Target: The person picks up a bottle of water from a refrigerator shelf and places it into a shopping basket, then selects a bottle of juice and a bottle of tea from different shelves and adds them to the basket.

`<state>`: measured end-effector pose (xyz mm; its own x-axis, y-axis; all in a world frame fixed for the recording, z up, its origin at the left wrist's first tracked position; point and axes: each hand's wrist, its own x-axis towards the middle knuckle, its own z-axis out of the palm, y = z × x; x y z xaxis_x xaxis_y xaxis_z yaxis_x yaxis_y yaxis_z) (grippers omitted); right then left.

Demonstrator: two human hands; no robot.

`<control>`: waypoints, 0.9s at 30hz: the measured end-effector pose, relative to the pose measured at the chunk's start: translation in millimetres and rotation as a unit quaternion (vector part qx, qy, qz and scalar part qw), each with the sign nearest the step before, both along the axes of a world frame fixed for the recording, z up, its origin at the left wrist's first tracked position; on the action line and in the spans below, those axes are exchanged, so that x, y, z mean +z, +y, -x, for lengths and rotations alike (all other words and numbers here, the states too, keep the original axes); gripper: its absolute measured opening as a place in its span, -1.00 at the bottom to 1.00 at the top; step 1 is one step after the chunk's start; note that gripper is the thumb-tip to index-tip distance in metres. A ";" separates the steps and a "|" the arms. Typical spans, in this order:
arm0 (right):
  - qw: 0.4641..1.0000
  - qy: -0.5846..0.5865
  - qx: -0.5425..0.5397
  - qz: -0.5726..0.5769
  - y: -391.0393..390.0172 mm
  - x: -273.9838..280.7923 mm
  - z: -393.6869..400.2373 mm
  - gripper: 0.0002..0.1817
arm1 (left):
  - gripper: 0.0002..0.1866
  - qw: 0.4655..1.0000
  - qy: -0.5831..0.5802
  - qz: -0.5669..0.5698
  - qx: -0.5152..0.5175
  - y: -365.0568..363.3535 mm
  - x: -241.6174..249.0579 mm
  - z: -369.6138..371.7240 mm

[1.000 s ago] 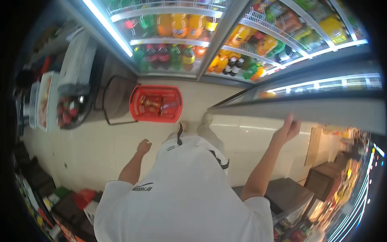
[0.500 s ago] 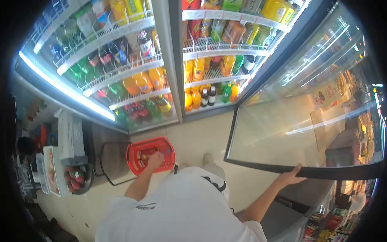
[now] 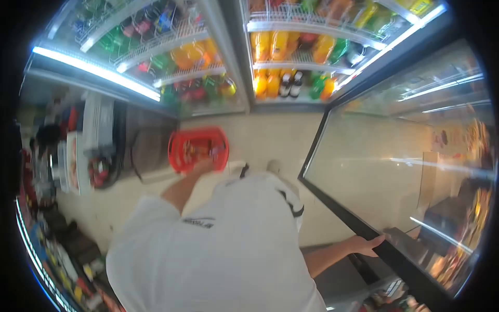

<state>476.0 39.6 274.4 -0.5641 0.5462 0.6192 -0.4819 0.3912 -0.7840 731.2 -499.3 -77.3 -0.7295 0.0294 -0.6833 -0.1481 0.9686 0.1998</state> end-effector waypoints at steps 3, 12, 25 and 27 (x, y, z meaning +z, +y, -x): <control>0.990 -0.110 -0.069 -0.063 -30.0 -27.3 -15.8 -0.50 | -0.58 0.930 0.009 -0.015 0.367 17.5 55.7 53.5; 0.928 -0.369 0.040 -0.029 -42.7 -110.9 -43.1 -0.50 | -0.59 0.892 0.151 -0.191 0.380 152.3 12.7 132.6; 0.925 -0.380 0.001 0.022 -91.8 -121.5 -58.9 -0.50 | -0.61 0.831 0.041 -0.084 0.549 6.1 -48.8 -66.4; 0.935 -0.354 -0.016 0.015 -72.3 -145.1 -51.5 -0.55 | -0.59 0.832 0.014 -0.098 0.546 -37.0 -31.1 -95.8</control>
